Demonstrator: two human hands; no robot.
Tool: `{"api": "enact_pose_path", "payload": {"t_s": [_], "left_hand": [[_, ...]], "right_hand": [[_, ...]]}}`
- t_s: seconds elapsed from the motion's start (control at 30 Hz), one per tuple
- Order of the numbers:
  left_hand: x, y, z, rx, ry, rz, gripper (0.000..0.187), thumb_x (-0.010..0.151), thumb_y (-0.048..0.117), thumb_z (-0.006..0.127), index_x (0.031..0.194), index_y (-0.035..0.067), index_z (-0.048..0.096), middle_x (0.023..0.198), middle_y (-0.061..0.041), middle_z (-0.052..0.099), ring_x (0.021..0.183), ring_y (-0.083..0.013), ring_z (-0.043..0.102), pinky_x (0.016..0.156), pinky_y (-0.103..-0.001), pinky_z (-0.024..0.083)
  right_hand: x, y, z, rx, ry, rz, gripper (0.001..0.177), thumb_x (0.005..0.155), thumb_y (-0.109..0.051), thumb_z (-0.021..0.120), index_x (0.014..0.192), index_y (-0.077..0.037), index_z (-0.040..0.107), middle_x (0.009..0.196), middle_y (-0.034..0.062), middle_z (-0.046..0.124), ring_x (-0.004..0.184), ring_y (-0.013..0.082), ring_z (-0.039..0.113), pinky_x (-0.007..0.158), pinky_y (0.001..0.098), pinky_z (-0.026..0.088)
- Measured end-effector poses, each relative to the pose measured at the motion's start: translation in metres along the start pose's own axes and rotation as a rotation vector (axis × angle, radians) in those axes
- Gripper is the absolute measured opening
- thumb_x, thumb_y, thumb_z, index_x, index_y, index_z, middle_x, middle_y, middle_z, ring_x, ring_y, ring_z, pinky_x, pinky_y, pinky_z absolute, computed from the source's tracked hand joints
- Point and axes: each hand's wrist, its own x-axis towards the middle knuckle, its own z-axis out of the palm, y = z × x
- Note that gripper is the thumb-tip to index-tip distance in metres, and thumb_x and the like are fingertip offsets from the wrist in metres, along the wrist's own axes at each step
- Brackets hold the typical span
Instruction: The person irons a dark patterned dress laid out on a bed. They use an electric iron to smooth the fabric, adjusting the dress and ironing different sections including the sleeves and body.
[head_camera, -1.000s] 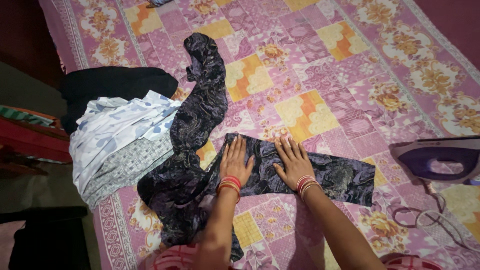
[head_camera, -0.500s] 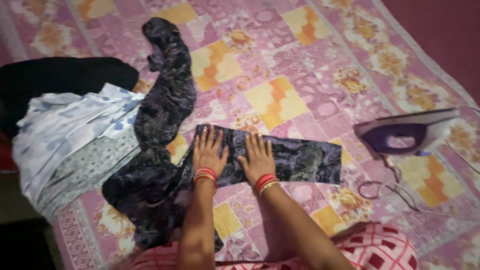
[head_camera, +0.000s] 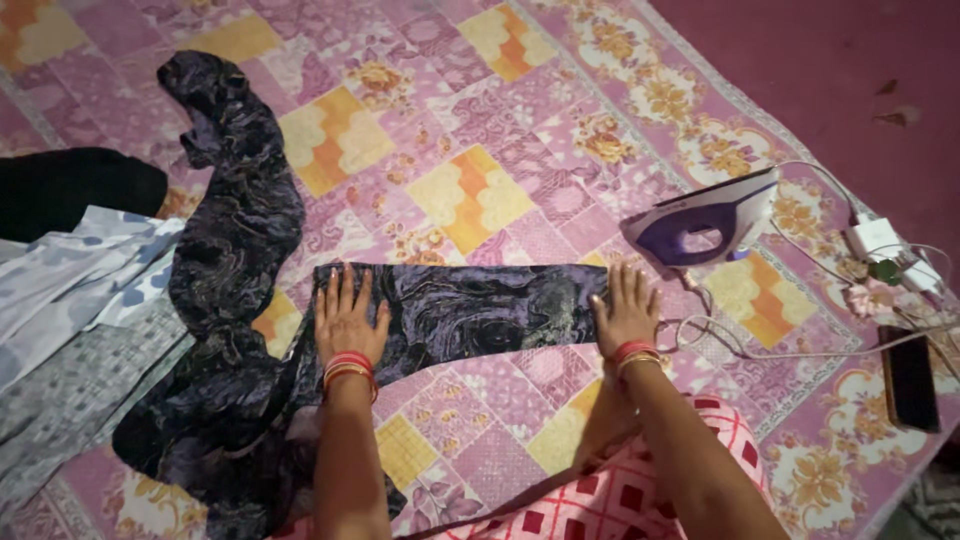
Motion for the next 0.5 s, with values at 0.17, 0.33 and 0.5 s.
{"api": "enact_pose_path", "payload": {"t_s": [0.17, 0.33, 0.5], "left_hand": [[0.000, 0.002, -0.004, -0.028, -0.003, -0.007, 0.066, 0.095, 0.048, 0.052, 0.155, 0.022, 0.045, 0.168, -0.006, 0.027, 0.155, -0.0259, 0.023, 0.126, -0.044, 0.012], [-0.001, 0.002, -0.005, -0.048, -0.003, -0.001, 0.066, 0.095, 0.047, 0.052, 0.155, 0.021, 0.045, 0.168, -0.007, 0.027, 0.154, -0.0265, 0.023, 0.126, -0.045, 0.013], [0.000, 0.003, -0.006, -0.015, -0.022, -0.018, 0.064, 0.096, 0.048, 0.051, 0.154, 0.021, 0.045, 0.168, -0.007, 0.027, 0.154, -0.0263, 0.024, 0.126, -0.045, 0.013]], "right_hand": [[0.016, 0.051, 0.036, 0.430, 0.090, 0.292, 0.048, 0.100, -0.027, 0.070, 0.139, -0.009, 0.049, 0.125, 0.0180, 0.061, 0.113, 0.0349, 0.057, 0.101, 0.0473, 0.047], [0.057, 0.110, 0.043, 1.492, 0.668, 0.604, 0.061, 0.095, -0.004, 0.077, 0.143, -0.008, 0.038, 0.119, 0.0063, 0.059, 0.099, 0.0135, 0.059, 0.085, 0.0296, 0.052], [0.091, 0.143, 0.000, 1.389, 0.467, 0.281, 0.040, 0.099, -0.010, 0.078, 0.134, -0.009, 0.058, 0.116, 0.0020, 0.068, 0.099, 0.0132, 0.066, 0.085, 0.0289, 0.054]]}}
